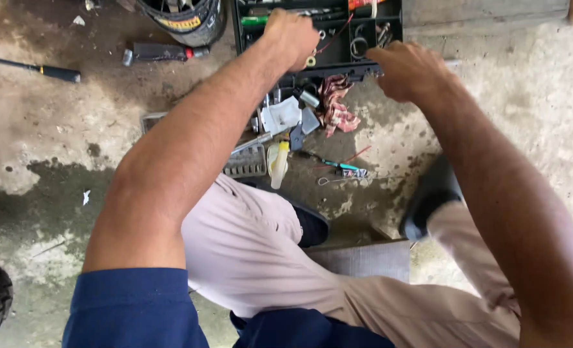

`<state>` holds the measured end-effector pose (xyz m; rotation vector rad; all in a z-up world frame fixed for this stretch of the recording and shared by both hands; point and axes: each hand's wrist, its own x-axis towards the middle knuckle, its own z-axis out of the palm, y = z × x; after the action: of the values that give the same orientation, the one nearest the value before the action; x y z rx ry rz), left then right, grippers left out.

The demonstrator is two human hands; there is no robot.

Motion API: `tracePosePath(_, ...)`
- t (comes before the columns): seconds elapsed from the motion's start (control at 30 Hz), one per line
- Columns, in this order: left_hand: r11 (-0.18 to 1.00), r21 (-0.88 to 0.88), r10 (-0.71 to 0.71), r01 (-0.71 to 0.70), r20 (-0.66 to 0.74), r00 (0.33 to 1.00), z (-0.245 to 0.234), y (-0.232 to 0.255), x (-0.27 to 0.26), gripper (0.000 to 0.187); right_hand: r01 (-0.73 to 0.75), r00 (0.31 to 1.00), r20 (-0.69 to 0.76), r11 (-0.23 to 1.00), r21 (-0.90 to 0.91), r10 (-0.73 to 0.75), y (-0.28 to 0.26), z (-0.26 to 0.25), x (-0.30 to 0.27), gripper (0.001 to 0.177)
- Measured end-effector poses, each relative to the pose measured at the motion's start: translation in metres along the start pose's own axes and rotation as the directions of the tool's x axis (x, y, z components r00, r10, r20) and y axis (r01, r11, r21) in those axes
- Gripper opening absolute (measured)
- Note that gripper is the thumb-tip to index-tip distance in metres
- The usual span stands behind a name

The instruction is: Repairing a motorcycle by cleaning and inspecting small mechanical parts from a toolbox

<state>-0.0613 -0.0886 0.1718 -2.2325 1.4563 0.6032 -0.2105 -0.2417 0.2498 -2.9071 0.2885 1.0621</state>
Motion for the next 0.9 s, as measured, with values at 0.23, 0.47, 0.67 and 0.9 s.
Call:
tracePosePath(0.23, 0.993, -0.042, -0.112, 0.107, -0.144, 0.983, -0.002, 0.007, -0.012, 0.032, 0.125, 0.991, 0.077, 0.958, -0.257, -0.109, -0.016, -0.031, -0.01, 0.059)
tracePosePath(0.47, 0.986, -0.104, -0.119, 0.13, 0.105, 0.987, 0.005, 0.02, -0.069, 0.037, 0.274, 0.956, 0.198, 0.896, -0.349, -0.215, -0.026, -0.034, 0.004, 0.057)
tracePosePath(0.67, 0.984, -0.166, -0.004, 0.067, 0.351, 0.936, 0.027, 0.034, -0.107, 0.047, 0.347, 0.934, 0.212, 0.868, -0.355, -0.286, -0.017, 0.015, 0.018, 0.044)
tracePosePath(0.9, 0.899, -0.437, 0.112, -0.028, 0.167, 0.98, 0.065, 0.068, -0.095, 0.025, 0.418, 0.889, 0.303, 0.879, -0.229, -0.344, -0.02, 0.185, 0.009, 0.057)
